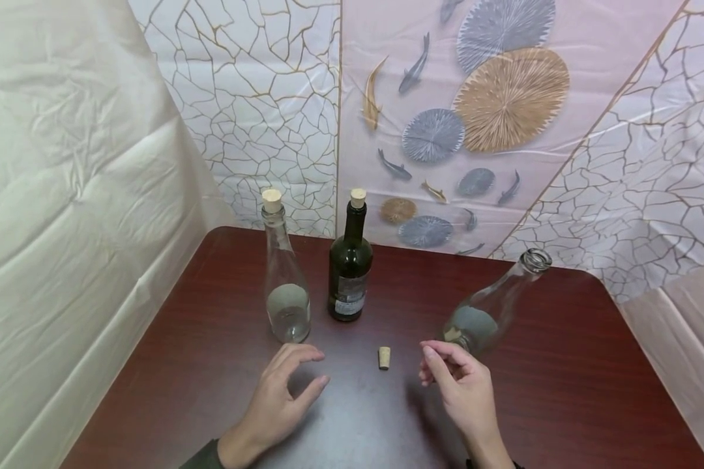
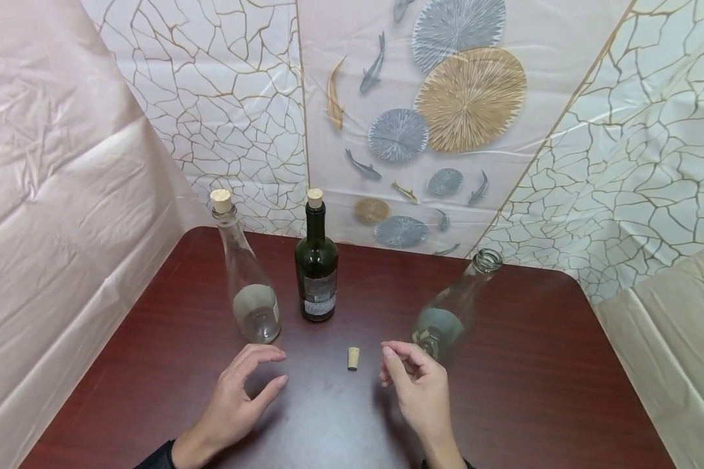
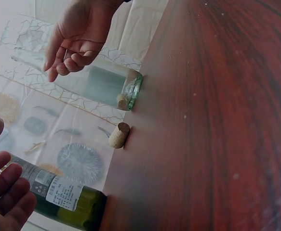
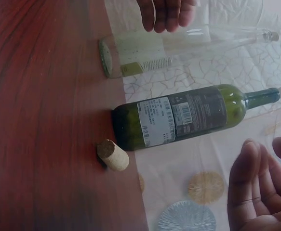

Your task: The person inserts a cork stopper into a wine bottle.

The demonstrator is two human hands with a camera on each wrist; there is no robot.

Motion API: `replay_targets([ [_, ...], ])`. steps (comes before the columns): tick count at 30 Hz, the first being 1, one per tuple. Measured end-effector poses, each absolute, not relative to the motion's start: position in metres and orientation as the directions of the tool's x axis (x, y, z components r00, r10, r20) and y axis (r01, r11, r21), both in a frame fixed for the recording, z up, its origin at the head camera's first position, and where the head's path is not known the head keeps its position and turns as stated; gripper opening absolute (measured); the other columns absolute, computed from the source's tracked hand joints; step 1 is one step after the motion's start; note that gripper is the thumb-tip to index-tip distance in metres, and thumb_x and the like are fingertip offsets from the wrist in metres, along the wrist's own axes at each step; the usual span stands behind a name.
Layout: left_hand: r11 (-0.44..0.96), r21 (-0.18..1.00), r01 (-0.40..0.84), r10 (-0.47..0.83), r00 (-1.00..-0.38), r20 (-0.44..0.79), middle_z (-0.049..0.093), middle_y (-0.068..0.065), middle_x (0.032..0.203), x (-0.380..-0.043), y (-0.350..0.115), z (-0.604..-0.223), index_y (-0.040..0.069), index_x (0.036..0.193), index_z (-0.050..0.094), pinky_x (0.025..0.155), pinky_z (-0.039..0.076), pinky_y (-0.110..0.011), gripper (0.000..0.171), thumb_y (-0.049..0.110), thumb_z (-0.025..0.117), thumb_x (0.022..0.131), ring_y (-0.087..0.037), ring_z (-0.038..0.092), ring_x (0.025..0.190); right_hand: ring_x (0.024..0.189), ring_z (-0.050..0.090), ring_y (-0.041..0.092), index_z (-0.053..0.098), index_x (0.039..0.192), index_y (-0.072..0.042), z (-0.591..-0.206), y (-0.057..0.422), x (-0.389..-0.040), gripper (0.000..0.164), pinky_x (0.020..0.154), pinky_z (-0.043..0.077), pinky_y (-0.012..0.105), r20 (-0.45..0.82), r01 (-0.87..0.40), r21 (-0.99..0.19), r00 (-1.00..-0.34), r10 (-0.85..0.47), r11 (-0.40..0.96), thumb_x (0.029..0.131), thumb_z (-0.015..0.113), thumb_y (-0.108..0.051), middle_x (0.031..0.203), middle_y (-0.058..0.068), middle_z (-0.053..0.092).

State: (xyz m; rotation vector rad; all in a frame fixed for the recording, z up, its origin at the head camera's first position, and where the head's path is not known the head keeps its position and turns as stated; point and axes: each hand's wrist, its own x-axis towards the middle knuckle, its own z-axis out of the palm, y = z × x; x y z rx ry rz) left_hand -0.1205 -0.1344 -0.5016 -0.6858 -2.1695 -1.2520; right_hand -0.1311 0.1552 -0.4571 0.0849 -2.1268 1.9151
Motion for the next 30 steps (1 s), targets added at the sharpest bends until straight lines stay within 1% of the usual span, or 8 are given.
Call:
replay_targets([
  [3,0.434,0.621,0.653,0.159,-0.734,0.66,0.07,-0.003,0.117,-0.119,-0.134,-0.503,0.015,0.121,0.068,0.103,0.045,-0.015,0.04,0.006,0.083,0.085,-0.016,0.064,0.112,0.06,0.068,0.01,0.075,0.104,0.003,-0.456,0.158,-0.136,0.009,0.056,0.06,0.026,0.248,-0.222,-0.947,-0.964,0.091,0.233,0.096,0.071,0.001,0.074,0.007,0.071],
  [7,0.426,0.628,0.652,0.159,-0.737,0.657,0.071,-0.004,0.116,-0.118,-0.134,-0.503,0.016,0.12,0.068,0.102,0.046,-0.016,0.039,0.005,0.083,0.085,-0.016,0.064,0.112,0.067,0.067,0.005,0.078,0.104,-0.009,-0.453,0.16,-0.147,0.009,0.063,0.059,0.022,0.247,-0.223,-0.866,-0.969,-0.006,0.448,0.095,0.076,-0.01,0.083,0.003,0.074],
  [11,0.427,0.631,0.648,0.163,-0.741,0.651,0.07,-0.003,0.115,-0.118,-0.135,-0.502,0.013,0.118,0.069,0.101,0.046,-0.016,0.036,0.006,0.083,0.086,-0.016,0.064,0.111,0.079,0.068,0.006,0.079,0.106,-0.013,-0.452,0.153,-0.164,0.013,0.071,0.057,0.021,0.176,-0.213,-0.732,-0.977,-0.123,0.647,0.094,0.079,-0.017,0.096,-0.001,0.075],
  [15,0.423,0.634,0.647,0.167,-0.743,0.648,0.07,-0.002,0.115,-0.118,-0.134,-0.502,0.013,0.116,0.07,0.1,0.047,-0.017,0.033,0.006,0.083,0.086,-0.016,0.064,0.111,0.083,0.067,0.009,0.077,0.105,-0.015,-0.453,0.143,-0.181,0.013,0.073,0.056,0.028,0.07,-0.223,-0.58,-0.972,-0.224,0.783,0.094,0.08,-0.021,0.099,-0.001,0.072],
  [19,0.426,0.639,0.64,0.171,-0.751,0.638,0.07,0.002,0.115,-0.119,-0.135,-0.503,0.015,0.115,0.07,0.099,0.048,-0.018,0.032,0.007,0.083,0.087,-0.015,0.064,0.111,0.087,0.068,0.016,0.076,0.103,-0.014,-0.456,0.13,-0.196,0.013,0.077,0.058,0.037,0.001,-0.244,-0.477,-0.961,-0.278,0.844,0.093,0.08,-0.021,0.097,0.002,0.071],
  [22,0.43,0.637,0.639,0.177,-0.752,0.634,0.069,0.004,0.116,-0.119,-0.136,-0.504,0.018,0.116,0.07,0.099,0.049,-0.018,0.032,0.008,0.082,0.088,-0.015,0.064,0.111,0.089,0.068,0.02,0.075,0.098,-0.016,-0.459,0.122,-0.201,0.009,0.08,0.058,0.043,-0.06,-0.236,-0.438,-0.955,-0.29,0.868,0.092,0.08,-0.021,0.094,0.002,0.07],
  [26,0.434,0.631,0.643,0.182,-0.749,0.637,0.07,0.003,0.115,-0.119,-0.136,-0.504,0.015,0.114,0.07,0.098,0.048,-0.019,0.03,0.009,0.082,0.088,-0.015,0.064,0.11,0.08,0.063,0.016,0.072,0.089,-0.018,-0.464,0.117,-0.203,0.008,0.073,0.055,0.04,-0.112,-0.229,-0.418,-0.947,-0.3,0.879,0.094,0.078,-0.018,0.085,0.0,0.067],
  [30,0.446,0.634,0.633,0.185,-0.757,0.626,0.07,0.003,0.115,-0.118,-0.138,-0.505,0.014,0.112,0.07,0.097,0.049,-0.019,0.027,0.01,0.082,0.088,-0.014,0.063,0.11,0.075,0.061,0.014,0.07,0.087,-0.017,-0.469,0.116,-0.201,0.011,0.07,0.053,0.038,-0.091,-0.248,-0.412,-0.946,-0.31,0.877,0.095,0.075,-0.012,0.082,-0.002,0.066],
])
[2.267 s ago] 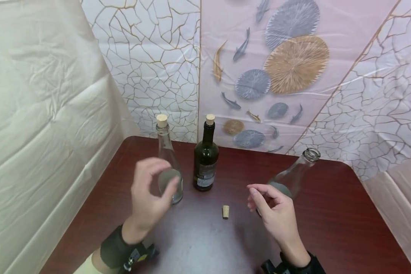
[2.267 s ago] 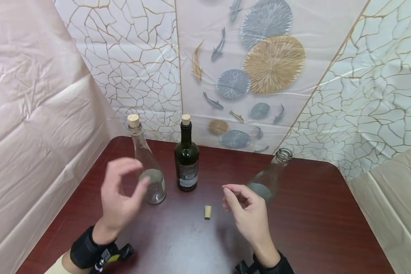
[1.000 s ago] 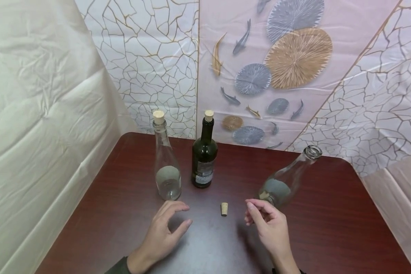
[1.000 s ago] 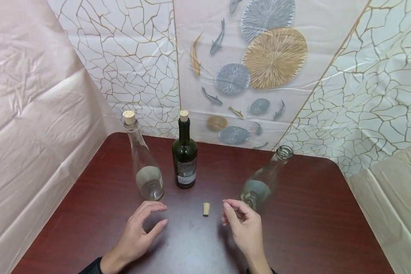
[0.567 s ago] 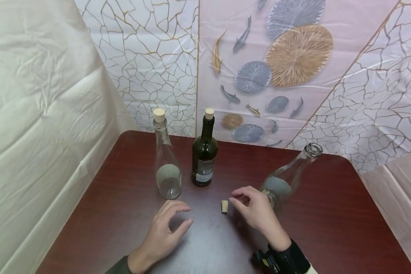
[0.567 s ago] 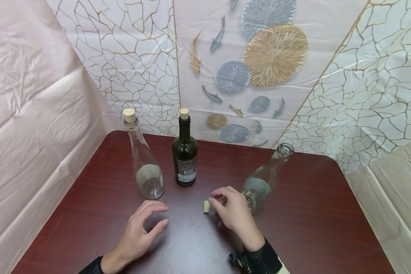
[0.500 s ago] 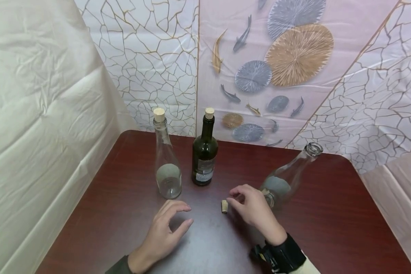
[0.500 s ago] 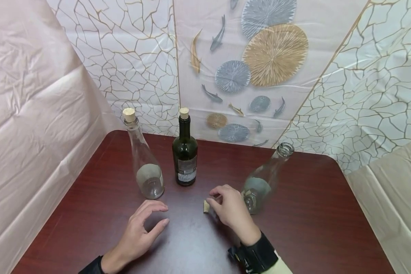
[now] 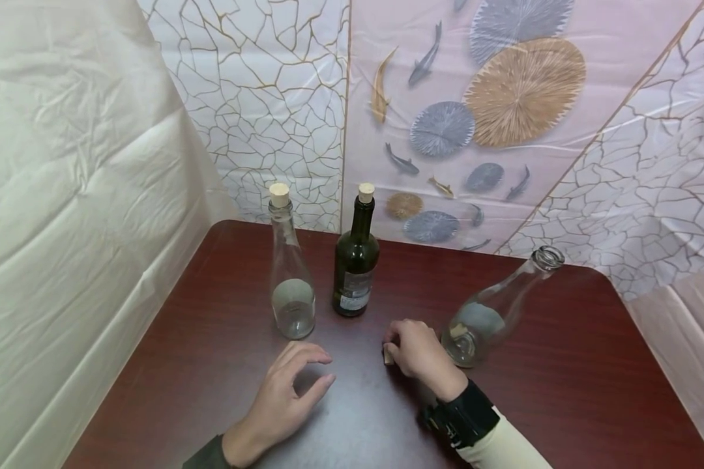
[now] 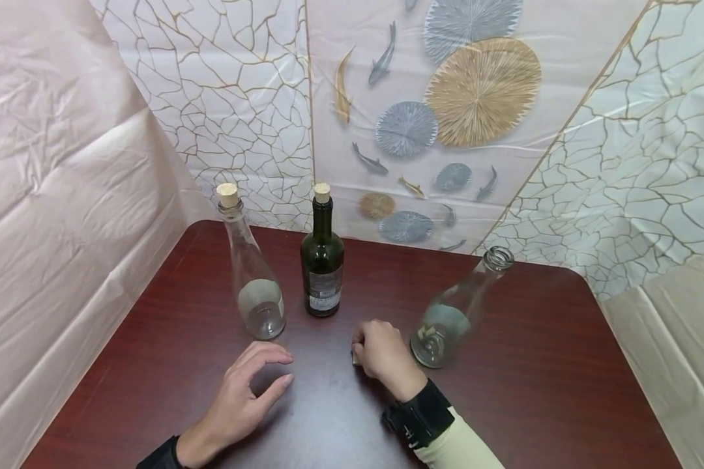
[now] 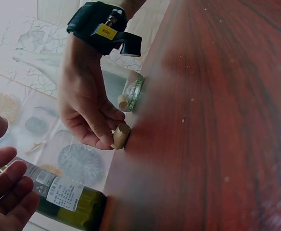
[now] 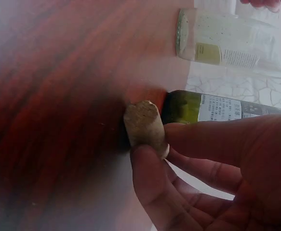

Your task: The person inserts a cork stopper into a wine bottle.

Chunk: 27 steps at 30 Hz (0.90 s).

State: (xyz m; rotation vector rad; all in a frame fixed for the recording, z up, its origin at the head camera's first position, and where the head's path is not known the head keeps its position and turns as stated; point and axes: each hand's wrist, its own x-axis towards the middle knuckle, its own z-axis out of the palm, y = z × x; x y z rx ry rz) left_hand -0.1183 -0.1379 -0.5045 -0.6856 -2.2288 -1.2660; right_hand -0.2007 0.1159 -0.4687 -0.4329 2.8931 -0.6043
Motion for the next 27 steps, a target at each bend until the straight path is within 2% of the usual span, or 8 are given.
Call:
replay_targets([
  [11,0.437,0.623,0.649,0.192,-0.744,0.64,0.071,0.003,0.112,-0.119,-0.132,-0.503,0.018,0.11,0.07,0.095,0.049,-0.019,0.027,0.009,0.082,0.088,-0.013,0.064,0.109,0.078,0.058,0.014,0.066,0.087,-0.017,-0.467,0.12,-0.199,0.014,0.071,0.05,0.037,-0.097,-0.23,-0.409,-0.951,-0.293,0.883,0.098,0.072,-0.011,0.085,0.0,0.062],
  [15,0.432,0.625,0.651,0.191,-0.743,0.642,0.071,0.002,0.112,-0.118,-0.131,-0.503,0.015,0.109,0.071,0.095,0.049,-0.019,0.026,0.008,0.082,0.088,-0.013,0.064,0.108,0.08,0.058,0.015,0.067,0.087,-0.018,-0.468,0.122,-0.196,0.013,0.073,0.051,0.038,-0.074,-0.244,-0.422,-0.951,-0.301,0.873,0.097,0.073,-0.011,0.086,-0.001,0.062],
  [20,0.426,0.639,0.641,0.189,-0.753,0.63,0.07,0.003,0.113,-0.118,-0.13,-0.503,0.016,0.11,0.07,0.096,0.05,-0.018,0.025,0.009,0.082,0.089,-0.013,0.064,0.108,0.082,0.061,0.015,0.07,0.089,-0.019,-0.465,0.123,-0.191,0.011,0.077,0.053,0.038,0.031,-0.277,-0.464,-0.954,-0.297,0.841,0.095,0.077,-0.013,0.088,-0.003,0.065],
  [27,0.428,0.649,0.629,0.211,-0.768,0.605,0.069,0.004,0.115,-0.122,-0.126,-0.498,0.016,0.114,0.069,0.096,0.053,-0.022,0.027,0.011,0.081,0.091,-0.013,0.066,0.109,0.082,0.064,0.007,0.073,0.097,-0.018,-0.451,0.12,-0.174,0.007,0.074,0.059,0.027,0.197,-0.3,-0.626,-0.954,-0.226,0.72,0.096,0.075,-0.012,0.095,-0.007,0.065],
])
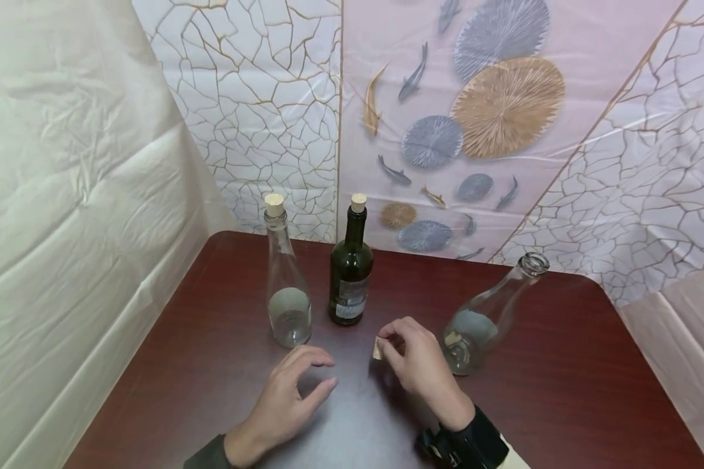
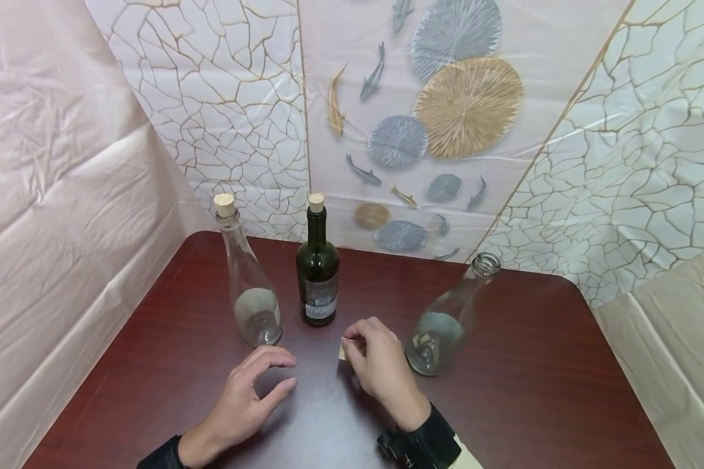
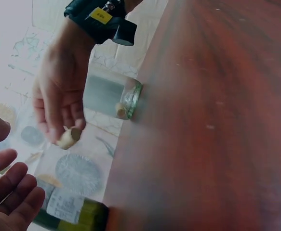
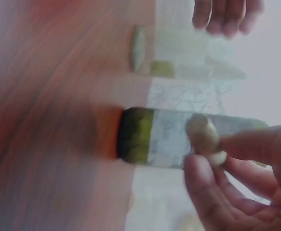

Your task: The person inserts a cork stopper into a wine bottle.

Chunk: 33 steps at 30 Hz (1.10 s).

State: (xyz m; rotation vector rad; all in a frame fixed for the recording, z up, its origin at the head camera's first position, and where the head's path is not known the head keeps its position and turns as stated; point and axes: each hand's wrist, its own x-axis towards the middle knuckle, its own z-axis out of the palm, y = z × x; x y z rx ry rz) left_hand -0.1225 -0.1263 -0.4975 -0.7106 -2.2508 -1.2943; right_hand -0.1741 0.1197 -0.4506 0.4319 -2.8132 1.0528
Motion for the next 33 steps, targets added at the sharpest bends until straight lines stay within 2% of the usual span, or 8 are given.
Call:
replay_targets([
  [2,0.393,0.692,0.605,0.216,-0.792,0.571,0.07,0.001,0.115,-0.125,-0.123,-0.493,0.013,0.115,0.069,0.095,0.056,-0.023,0.027,0.012,0.081,0.091,-0.011,0.067,0.109,0.084,0.066,0.006,0.073,0.098,-0.018,-0.446,0.117,-0.168,0.01,0.074,0.061,0.025,0.269,-0.331,-0.664,-0.942,-0.199,0.67,0.095,0.076,-0.009,0.096,-0.007,0.065],
  [4,0.292,0.786,0.545,0.216,-0.838,0.501,0.07,-0.007,0.115,-0.13,-0.117,-0.487,0.008,0.117,0.067,0.094,0.059,-0.025,0.028,0.011,0.08,0.092,-0.011,0.068,0.108,0.086,0.068,0.006,0.073,0.098,-0.018,-0.441,0.115,-0.161,0.013,0.075,0.062,0.024,0.355,-0.378,-0.695,-0.92,-0.166,0.612,0.093,0.078,-0.007,0.098,-0.006,0.066],
  [8,-0.024,0.964,0.264,0.201,-0.944,0.263,0.069,-0.019,0.116,-0.141,-0.103,-0.473,-0.002,0.121,0.063,0.093,0.061,-0.025,0.031,0.005,0.076,0.094,-0.011,0.069,0.106,0.089,0.071,0.007,0.074,0.102,-0.016,-0.436,0.11,-0.15,0.016,0.075,0.062,0.02,0.508,-0.488,-0.732,-0.856,-0.097,0.476,0.093,0.078,-0.004,0.103,-0.002,0.068],
  [11,-0.205,0.976,0.075,0.234,-0.964,0.124,0.068,-0.013,0.117,-0.146,-0.092,-0.466,-0.008,0.124,0.059,0.093,0.06,-0.024,0.037,0.004,0.074,0.094,-0.011,0.069,0.105,0.093,0.071,0.007,0.074,0.105,-0.012,-0.435,0.106,-0.144,0.016,0.078,0.062,0.018,0.58,-0.557,-0.742,-0.812,-0.06,0.373,0.093,0.076,-0.001,0.106,0.005,0.068],
  [15,-0.351,0.935,-0.054,0.311,-0.949,0.062,0.068,-0.003,0.114,-0.147,-0.082,-0.463,-0.011,0.126,0.054,0.093,0.061,-0.026,0.038,0.002,0.071,0.095,-0.012,0.071,0.104,0.097,0.071,0.006,0.072,0.108,-0.006,-0.436,0.104,-0.14,0.018,0.08,0.062,0.019,0.615,-0.598,-0.753,-0.788,-0.027,0.273,0.093,0.073,0.004,0.107,0.013,0.066],
  [21,-0.418,0.905,-0.078,0.316,-0.947,0.064,0.069,-0.001,0.109,-0.147,-0.073,-0.464,-0.011,0.124,0.054,0.089,0.062,-0.026,0.035,0.0,0.07,0.095,-0.012,0.072,0.098,0.099,0.07,0.007,0.071,0.108,-0.003,-0.44,0.104,-0.139,0.019,0.08,0.062,0.02,0.61,-0.597,-0.772,-0.792,-0.009,0.216,0.093,0.072,0.008,0.108,0.015,0.064],
  [29,-0.401,0.912,-0.088,0.315,-0.948,0.047,0.07,0.0,0.106,-0.145,-0.07,-0.463,0.001,0.116,0.058,0.089,0.063,-0.027,0.024,0.003,0.07,0.096,-0.01,0.072,0.095,0.098,0.07,0.007,0.072,0.106,-0.003,-0.443,0.101,-0.137,0.016,0.079,0.063,0.02,0.584,-0.57,-0.793,-0.812,0.001,0.215,0.093,0.072,0.007,0.107,0.016,0.064],
  [33,-0.384,0.917,-0.109,0.317,-0.948,0.02,0.07,0.0,0.105,-0.144,-0.071,-0.462,0.003,0.116,0.058,0.089,0.063,-0.027,0.023,0.005,0.071,0.097,-0.01,0.072,0.094,0.098,0.07,0.007,0.072,0.106,-0.003,-0.445,0.1,-0.135,0.016,0.079,0.063,0.02,0.573,-0.559,-0.803,-0.82,0.007,0.209,0.093,0.072,0.006,0.107,0.016,0.064],
])
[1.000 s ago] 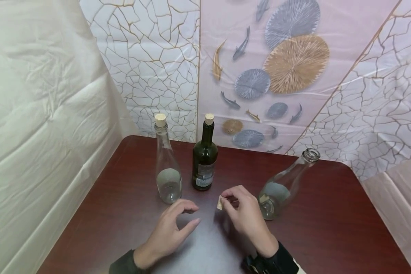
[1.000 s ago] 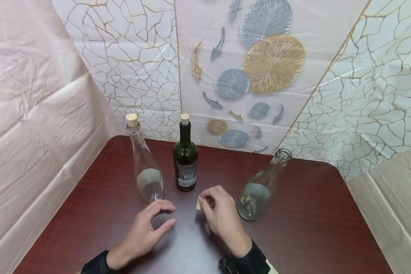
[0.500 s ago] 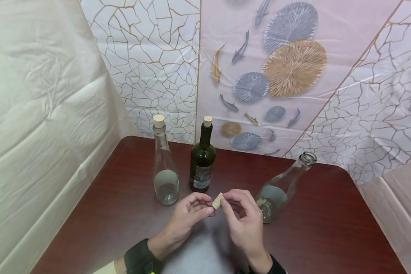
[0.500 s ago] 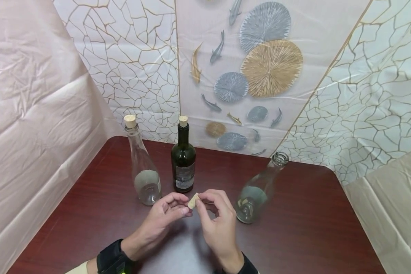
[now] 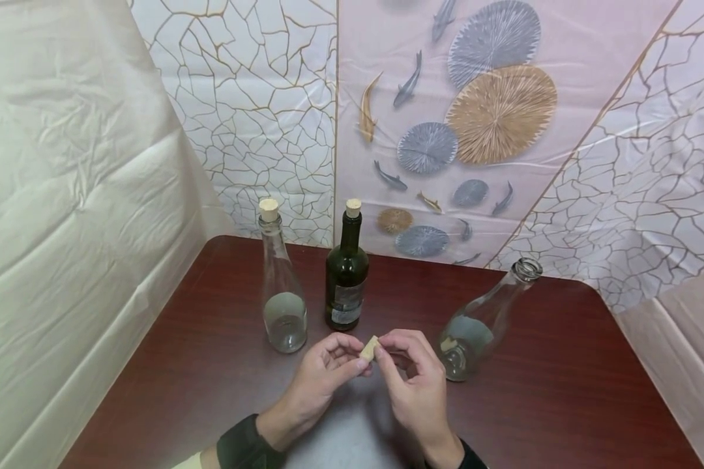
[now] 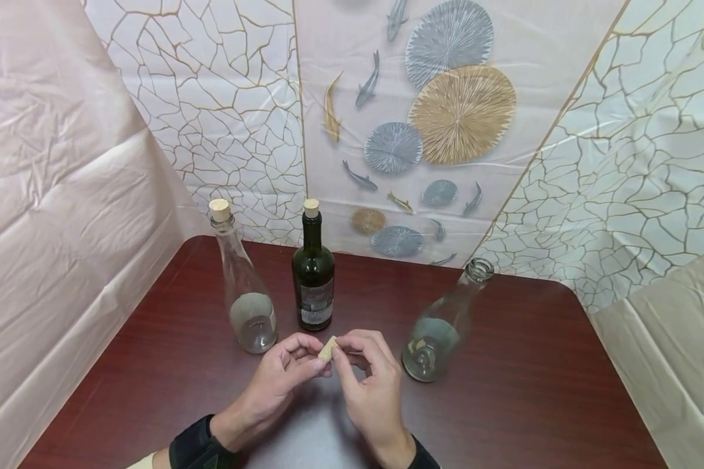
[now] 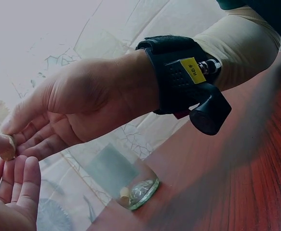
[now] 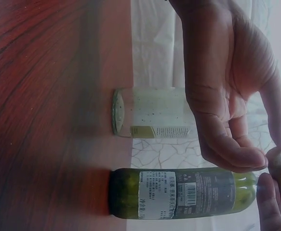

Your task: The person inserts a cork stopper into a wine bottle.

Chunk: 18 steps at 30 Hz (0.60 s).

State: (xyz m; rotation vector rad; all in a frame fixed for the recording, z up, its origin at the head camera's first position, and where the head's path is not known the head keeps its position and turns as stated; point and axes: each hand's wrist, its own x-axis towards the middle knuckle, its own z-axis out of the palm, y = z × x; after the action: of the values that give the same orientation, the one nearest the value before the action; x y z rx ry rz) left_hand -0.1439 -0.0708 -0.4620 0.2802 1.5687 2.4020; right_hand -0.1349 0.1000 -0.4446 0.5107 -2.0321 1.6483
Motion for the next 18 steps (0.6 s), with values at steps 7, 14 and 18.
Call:
replay_targets([
  [7,-0.379,0.922,-0.076,0.316,-0.947,0.051,0.07,0.0,0.104,-0.144,-0.073,-0.463,0.003,0.116,0.058,0.088,0.063,-0.028,0.023,0.003,0.071,0.096,-0.01,0.072,0.092,0.097,0.07,0.009,0.071,0.109,-0.004,-0.441,0.105,-0.136,0.02,0.078,0.062,0.02,0.588,-0.575,-0.787,-0.809,-0.01,0.223,0.091,0.075,0.006,0.108,0.013,0.066],
  [14,-0.322,0.947,0.014,0.303,-0.946,0.117,0.069,0.001,0.105,-0.145,-0.079,-0.465,-0.015,0.119,0.054,0.088,0.062,-0.026,0.034,-0.003,0.072,0.093,-0.01,0.071,0.096,0.093,0.072,0.013,0.07,0.116,-0.005,-0.418,0.121,-0.138,0.024,0.077,0.062,0.022,0.399,-0.395,-0.9,-0.917,-0.018,0.183,0.093,0.076,-0.001,0.108,0.008,0.067],
  [18,-0.196,0.972,0.129,0.296,-0.937,0.184,0.069,-0.01,0.109,-0.146,-0.086,-0.464,-0.013,0.116,0.059,0.088,0.062,-0.022,0.033,-0.003,0.076,0.09,-0.007,0.069,0.099,0.09,0.072,0.013,0.068,0.12,-0.002,-0.412,0.129,-0.139,0.025,0.077,0.063,0.024,0.214,-0.231,-0.962,-0.969,-0.127,0.142,0.096,0.075,-0.006,0.105,0.006,0.069],
])
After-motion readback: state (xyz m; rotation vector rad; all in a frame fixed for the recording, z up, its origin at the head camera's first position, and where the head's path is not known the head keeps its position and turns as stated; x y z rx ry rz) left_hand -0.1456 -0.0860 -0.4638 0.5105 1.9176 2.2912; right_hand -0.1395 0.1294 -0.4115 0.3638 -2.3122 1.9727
